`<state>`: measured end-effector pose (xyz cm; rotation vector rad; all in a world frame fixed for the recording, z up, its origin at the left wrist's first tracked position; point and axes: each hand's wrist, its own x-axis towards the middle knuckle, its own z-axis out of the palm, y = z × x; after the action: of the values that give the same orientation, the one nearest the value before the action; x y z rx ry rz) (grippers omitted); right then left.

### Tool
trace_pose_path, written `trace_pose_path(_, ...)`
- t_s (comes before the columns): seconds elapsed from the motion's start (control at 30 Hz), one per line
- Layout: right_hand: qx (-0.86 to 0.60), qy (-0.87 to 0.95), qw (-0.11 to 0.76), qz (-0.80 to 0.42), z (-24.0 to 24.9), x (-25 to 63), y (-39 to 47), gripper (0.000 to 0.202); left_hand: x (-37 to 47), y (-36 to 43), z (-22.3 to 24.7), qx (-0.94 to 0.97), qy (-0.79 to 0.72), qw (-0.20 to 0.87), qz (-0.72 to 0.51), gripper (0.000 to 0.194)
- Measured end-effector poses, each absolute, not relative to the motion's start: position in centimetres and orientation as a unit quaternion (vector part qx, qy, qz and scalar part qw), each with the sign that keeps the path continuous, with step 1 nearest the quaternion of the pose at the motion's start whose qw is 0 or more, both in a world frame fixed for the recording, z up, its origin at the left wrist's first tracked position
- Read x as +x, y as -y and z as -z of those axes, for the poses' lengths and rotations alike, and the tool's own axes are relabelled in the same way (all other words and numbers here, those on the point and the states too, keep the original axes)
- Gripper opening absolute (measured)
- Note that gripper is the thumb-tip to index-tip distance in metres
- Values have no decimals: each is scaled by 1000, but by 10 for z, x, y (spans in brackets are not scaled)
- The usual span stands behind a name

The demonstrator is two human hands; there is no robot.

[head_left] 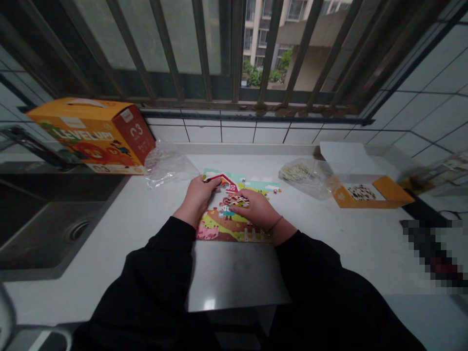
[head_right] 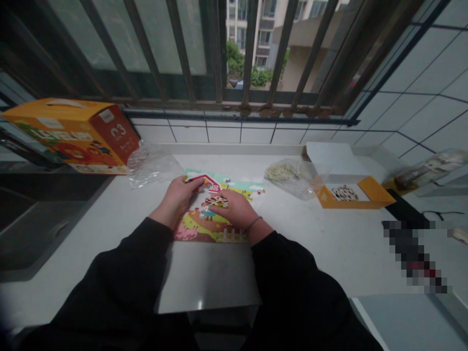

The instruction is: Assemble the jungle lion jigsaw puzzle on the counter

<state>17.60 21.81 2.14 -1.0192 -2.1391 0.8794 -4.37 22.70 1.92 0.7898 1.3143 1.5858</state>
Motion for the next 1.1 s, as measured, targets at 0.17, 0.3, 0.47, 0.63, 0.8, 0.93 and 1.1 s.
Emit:
trace_pose_path(0.17, -465, 672, 425, -389, -26, 181, -219, 45, -43, -218, -31, 259, -474, 511, -669, 18)
trace_pose_path(0.3, -472, 587, 484, -445, -26, 182, -221, 61, -36, -207, -39, 254, -437, 561, -656, 14)
trace_pose_path(0.47, -350, 502, 485, -625, -25, 173, -215, 68, -25, -194, -47, 272, -390, 636, -607, 9)
trace_pose_path(0.63, -312, 424, 510, -680, -27, 169, -214, 69, -20, -195, -48, 252, -367, 651, -614, 10)
trace_pose_path(0.8, -402, 471, 533, -577, -19, 177, -223, 63, -17, -196, -50, 228, -403, 635, -619, 14)
trace_pose_path(0.93, -437, 502, 542, -513, -12, 181, -228, 61, -12, -193, -53, 234, -409, 627, -620, 16)
trace_pose_path(1.1, -437, 493, 543, -521, -11, 177, -227, 60, -14, -195, -50, 242, -391, 628, -628, 13)
